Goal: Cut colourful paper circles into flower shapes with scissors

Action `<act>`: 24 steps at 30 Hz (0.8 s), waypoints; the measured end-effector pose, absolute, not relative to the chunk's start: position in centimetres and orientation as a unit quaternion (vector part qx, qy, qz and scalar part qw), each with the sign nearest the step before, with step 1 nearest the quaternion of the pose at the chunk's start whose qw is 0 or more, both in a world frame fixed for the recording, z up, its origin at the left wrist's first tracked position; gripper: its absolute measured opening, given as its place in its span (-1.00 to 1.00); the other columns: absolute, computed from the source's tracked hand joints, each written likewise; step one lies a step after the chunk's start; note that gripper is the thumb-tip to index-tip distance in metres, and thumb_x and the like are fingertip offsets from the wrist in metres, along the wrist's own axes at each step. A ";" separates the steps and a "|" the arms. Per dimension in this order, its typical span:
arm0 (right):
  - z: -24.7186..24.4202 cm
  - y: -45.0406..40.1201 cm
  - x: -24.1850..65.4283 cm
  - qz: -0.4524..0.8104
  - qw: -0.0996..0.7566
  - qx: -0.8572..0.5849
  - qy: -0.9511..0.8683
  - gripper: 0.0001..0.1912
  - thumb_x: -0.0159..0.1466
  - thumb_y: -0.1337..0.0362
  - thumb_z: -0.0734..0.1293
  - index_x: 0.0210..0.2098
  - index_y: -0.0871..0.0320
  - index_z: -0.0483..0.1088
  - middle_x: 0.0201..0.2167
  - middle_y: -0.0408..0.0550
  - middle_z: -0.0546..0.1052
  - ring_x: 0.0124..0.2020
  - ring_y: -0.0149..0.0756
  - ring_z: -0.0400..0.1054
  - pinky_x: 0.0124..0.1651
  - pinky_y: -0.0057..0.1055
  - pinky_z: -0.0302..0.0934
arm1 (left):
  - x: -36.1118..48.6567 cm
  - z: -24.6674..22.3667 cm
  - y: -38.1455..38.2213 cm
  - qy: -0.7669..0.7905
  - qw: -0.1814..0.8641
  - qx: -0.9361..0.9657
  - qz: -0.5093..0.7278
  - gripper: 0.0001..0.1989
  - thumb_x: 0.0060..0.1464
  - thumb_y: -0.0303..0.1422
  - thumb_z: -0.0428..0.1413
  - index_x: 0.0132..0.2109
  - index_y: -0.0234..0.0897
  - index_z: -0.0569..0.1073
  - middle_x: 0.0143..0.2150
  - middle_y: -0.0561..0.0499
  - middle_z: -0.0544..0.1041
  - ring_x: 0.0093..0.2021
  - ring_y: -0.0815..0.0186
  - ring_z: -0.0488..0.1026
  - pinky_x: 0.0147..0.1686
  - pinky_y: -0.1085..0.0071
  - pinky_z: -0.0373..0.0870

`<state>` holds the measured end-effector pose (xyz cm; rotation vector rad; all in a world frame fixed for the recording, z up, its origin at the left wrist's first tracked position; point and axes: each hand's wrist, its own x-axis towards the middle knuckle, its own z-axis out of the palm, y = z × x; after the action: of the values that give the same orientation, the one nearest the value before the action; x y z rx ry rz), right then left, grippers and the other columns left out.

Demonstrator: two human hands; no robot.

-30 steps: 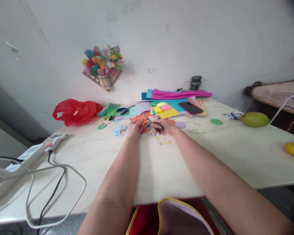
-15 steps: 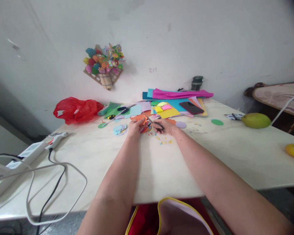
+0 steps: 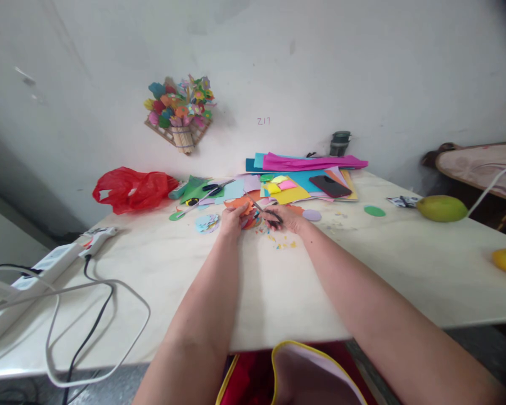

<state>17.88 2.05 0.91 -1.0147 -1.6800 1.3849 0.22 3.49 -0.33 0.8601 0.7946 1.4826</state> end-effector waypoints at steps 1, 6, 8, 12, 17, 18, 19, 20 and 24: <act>1.0 2.0 17.8 0.538 0.361 -0.396 -0.650 -0.62 0.15 0.07 0.47 -0.54 0.18 0.28 -0.69 -0.20 0.44 -0.76 -0.55 0.23 -0.75 -0.61 -0.05 | 0.2 -0.3 3.5 0.341 0.586 0.369 0.636 -0.73 -0.23 -0.43 0.41 -0.37 -0.36 0.50 -0.42 -0.05 0.59 -0.43 0.27 0.59 -0.31 0.36 0.58; 1.3 1.7 17.5 0.534 0.362 -0.411 -0.644 -0.64 0.17 0.16 0.46 -0.56 0.17 0.25 -0.72 -0.21 0.41 -0.77 -0.55 0.21 -0.76 -0.61 -0.07 | 0.2 -0.5 3.6 0.338 0.588 0.372 0.634 -0.75 -0.23 -0.44 0.41 -0.36 -0.35 0.52 -0.41 -0.04 0.60 -0.40 0.26 0.60 -0.23 0.31 0.59; 1.4 1.6 17.5 0.533 0.359 -0.415 -0.644 -0.64 0.18 0.18 0.45 -0.56 0.16 0.24 -0.73 -0.22 0.40 -0.78 -0.55 0.20 -0.76 -0.61 -0.09 | 0.2 -0.5 3.6 0.340 0.588 0.371 0.633 -0.75 -0.23 -0.44 0.41 -0.36 -0.34 0.52 -0.41 -0.04 0.60 -0.40 0.25 0.60 -0.23 0.30 0.60; 1.3 1.7 17.5 0.529 0.356 -0.425 -0.643 -0.67 0.22 0.23 0.41 -0.56 0.17 0.24 -0.73 -0.22 0.38 -0.78 -0.56 0.19 -0.75 -0.62 -0.10 | 0.2 -0.5 3.6 0.340 0.588 0.372 0.633 -0.73 -0.22 -0.43 0.42 -0.36 -0.34 0.51 -0.41 -0.04 0.60 -0.40 0.25 0.60 -0.20 0.27 0.60; 1.1 1.9 17.5 0.533 0.354 -0.430 -0.637 -0.71 0.21 0.26 0.40 -0.55 0.17 0.26 -0.74 -0.24 0.36 -0.78 -0.55 0.18 -0.76 -0.62 -0.12 | 0.1 -0.5 3.6 0.335 0.593 0.370 0.632 -0.74 -0.22 -0.44 0.42 -0.36 -0.38 0.52 -0.40 -0.07 0.60 -0.38 0.23 0.60 -0.17 0.25 0.59; 1.1 2.0 17.4 0.535 0.354 -0.430 -0.635 -0.71 0.22 0.26 0.39 -0.55 0.17 0.26 -0.74 -0.24 0.36 -0.78 -0.55 0.17 -0.76 -0.61 -0.12 | 0.1 -0.5 3.6 0.334 0.593 0.371 0.632 -0.74 -0.22 -0.44 0.42 -0.35 -0.38 0.52 -0.40 -0.07 0.60 -0.38 0.24 0.60 -0.18 0.25 0.59; 1.1 2.0 17.4 0.537 0.354 -0.428 -0.635 -0.72 0.22 0.27 0.38 -0.55 0.17 0.26 -0.75 -0.23 0.36 -0.79 -0.55 0.17 -0.76 -0.61 -0.13 | 0.1 -0.5 3.7 0.333 0.593 0.372 0.632 -0.74 -0.21 -0.44 0.42 -0.35 -0.38 0.52 -0.40 -0.07 0.60 -0.38 0.24 0.60 -0.18 0.26 0.59; 1.1 2.0 17.4 0.539 0.354 -0.427 -0.634 -0.73 0.23 0.28 0.36 -0.55 0.17 0.26 -0.75 -0.23 0.35 -0.79 -0.55 0.16 -0.76 -0.61 -0.14 | 0.1 -0.5 3.7 0.332 0.592 0.374 0.632 -0.74 -0.21 -0.44 0.41 -0.35 -0.37 0.52 -0.40 -0.07 0.60 -0.38 0.25 0.60 -0.18 0.26 0.59; 1.0 2.1 17.4 0.548 0.357 -0.421 -0.629 -0.75 0.19 0.31 0.36 -0.56 0.17 0.26 -0.75 -0.24 0.35 -0.79 -0.55 0.15 -0.76 -0.61 -0.13 | 0.0 -0.6 3.8 0.333 0.594 0.378 0.628 -0.76 -0.19 -0.44 0.40 -0.35 -0.39 0.53 -0.39 -0.09 0.61 -0.40 0.27 0.59 -0.24 0.33 0.59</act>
<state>17.42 2.09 1.01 -1.0865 -1.6241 1.4137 0.04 3.81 -0.64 0.8778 0.7729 1.4582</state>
